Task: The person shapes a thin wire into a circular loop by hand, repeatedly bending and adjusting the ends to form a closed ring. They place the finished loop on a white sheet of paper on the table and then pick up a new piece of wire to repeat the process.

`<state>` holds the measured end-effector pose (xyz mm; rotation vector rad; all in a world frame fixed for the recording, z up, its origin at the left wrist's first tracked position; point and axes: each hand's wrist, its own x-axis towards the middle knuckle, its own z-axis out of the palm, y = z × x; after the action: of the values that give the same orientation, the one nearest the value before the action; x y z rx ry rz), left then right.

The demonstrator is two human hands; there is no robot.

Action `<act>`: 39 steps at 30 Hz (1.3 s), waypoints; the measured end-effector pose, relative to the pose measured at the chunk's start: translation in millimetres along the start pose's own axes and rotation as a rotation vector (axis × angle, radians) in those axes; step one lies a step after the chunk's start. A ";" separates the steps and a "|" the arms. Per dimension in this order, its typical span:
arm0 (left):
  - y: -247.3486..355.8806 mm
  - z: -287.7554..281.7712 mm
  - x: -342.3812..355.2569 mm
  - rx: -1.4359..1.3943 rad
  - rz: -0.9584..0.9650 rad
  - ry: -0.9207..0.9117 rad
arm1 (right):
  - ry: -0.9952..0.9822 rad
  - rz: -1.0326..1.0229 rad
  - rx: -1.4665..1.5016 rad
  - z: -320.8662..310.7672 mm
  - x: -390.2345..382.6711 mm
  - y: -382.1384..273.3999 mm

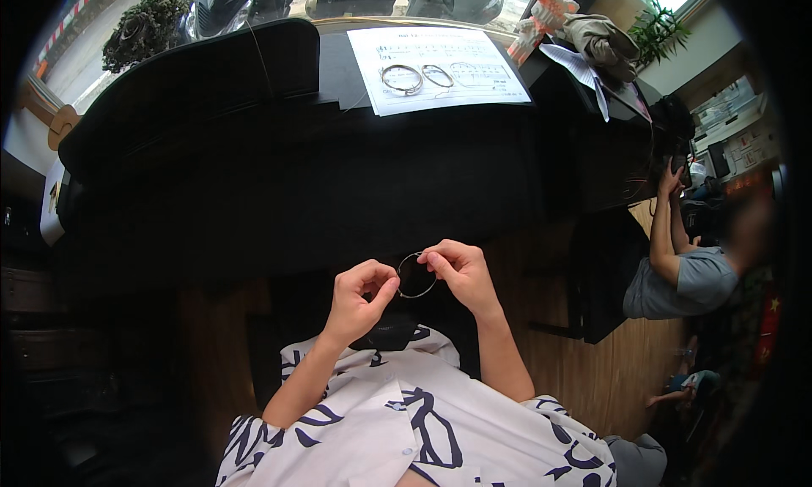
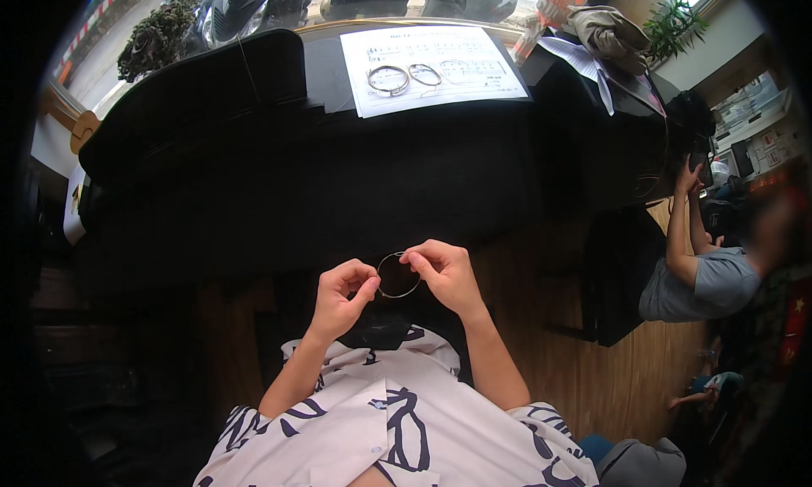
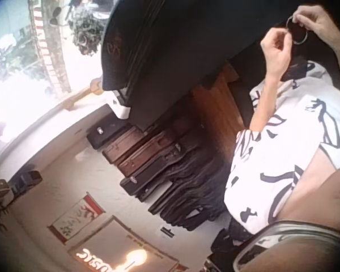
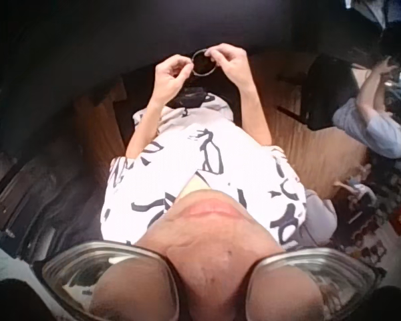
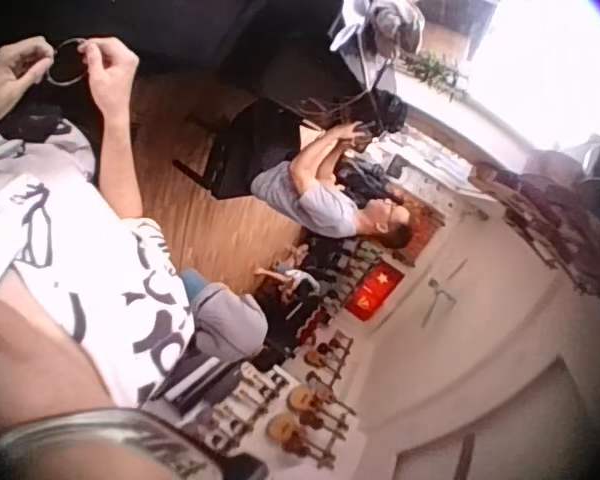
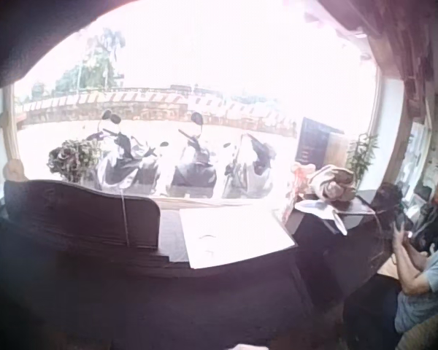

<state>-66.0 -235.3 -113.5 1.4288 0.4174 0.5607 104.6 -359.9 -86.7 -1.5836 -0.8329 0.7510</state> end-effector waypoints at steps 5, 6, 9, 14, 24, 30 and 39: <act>43.5 -31.0 58.7 0.457 0.299 0.131 | 0.196 -0.264 -0.350 -30.1 61.7 -52.6; 46.6 -39.4 72.1 0.493 0.330 0.170 | 0.246 -0.282 -0.368 -41.0 75.3 -64.6; 32.3 -67.6 103.8 0.549 0.390 0.258 | 0.348 -0.299 -0.416 -78.5 131.9 -95.8; 29.1 -65.1 100.8 0.562 0.438 0.274 | 0.344 -0.289 -0.461 -113.1 244.4 -113.2; 29.8 -73.0 96.6 0.452 0.383 0.253 | 0.252 -0.042 -0.807 -77.2 370.7 -102.4; 27.4 -71.8 97.3 0.390 0.410 0.259 | 0.302 -0.181 -1.000 -79.3 344.6 -107.3; 202.3 -148.8 49.7 -0.037 0.695 0.246 | -0.190 -0.947 -0.430 -56.3 108.4 -291.0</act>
<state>-135.9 -76.0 74.3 1.4610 0.0863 1.3050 176.8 -267.1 206.2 -1.2503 -1.7873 0.0216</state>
